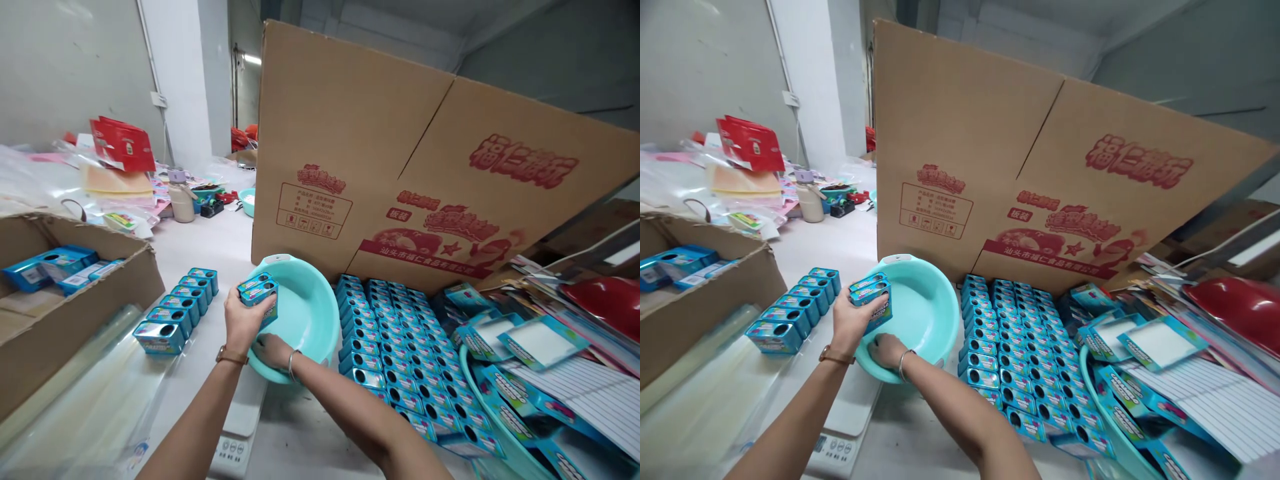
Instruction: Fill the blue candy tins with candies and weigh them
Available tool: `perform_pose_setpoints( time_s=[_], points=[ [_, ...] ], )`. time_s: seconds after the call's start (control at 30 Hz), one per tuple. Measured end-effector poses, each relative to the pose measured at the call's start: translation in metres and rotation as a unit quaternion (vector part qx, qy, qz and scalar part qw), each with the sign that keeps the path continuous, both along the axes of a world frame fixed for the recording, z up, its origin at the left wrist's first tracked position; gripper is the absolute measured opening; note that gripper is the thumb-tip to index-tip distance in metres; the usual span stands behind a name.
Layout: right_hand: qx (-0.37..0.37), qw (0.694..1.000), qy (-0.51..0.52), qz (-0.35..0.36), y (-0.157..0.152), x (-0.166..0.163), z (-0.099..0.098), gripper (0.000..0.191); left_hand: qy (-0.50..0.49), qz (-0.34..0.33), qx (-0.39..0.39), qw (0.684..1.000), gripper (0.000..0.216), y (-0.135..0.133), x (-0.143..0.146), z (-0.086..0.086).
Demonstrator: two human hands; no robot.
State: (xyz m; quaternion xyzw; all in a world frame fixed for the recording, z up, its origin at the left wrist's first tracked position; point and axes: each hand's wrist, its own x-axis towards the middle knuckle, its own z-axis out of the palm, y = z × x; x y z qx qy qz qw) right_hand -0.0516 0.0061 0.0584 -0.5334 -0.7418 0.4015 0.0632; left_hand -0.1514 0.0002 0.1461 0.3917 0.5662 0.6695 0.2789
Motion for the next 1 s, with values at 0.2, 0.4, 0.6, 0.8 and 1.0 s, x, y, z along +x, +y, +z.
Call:
perform_pose_setpoints(
  time_s=[0.2,0.4,0.6,0.8,1.0],
  points=[
    [-0.100,0.976,0.180,-0.073,0.007,-0.001,0.004,0.022,-0.026,-0.004,-0.011,1.000,0.072,0.006,0.000,-0.002],
    [-0.183,0.895,0.396,-0.097,0.028,0.042,0.026,0.030,-0.060,-0.037,-0.009,0.997,0.067,0.002,-0.003,0.000],
    [-0.173,0.795,0.542,-0.210,0.041,0.092,0.036,0.020,-0.099,-0.059,-0.008,0.993,0.066,-0.002,-0.005,0.002],
    [-0.101,0.884,0.388,-0.240,0.050,0.107,0.030,0.034,-0.092,-0.061,0.000,0.994,0.070,-0.006,-0.003,0.006],
    [0.006,0.994,0.033,-0.108,0.031,0.078,0.013,0.029,-0.068,-0.056,0.002,0.996,0.069,-0.009,0.000,0.009]
  ],
)
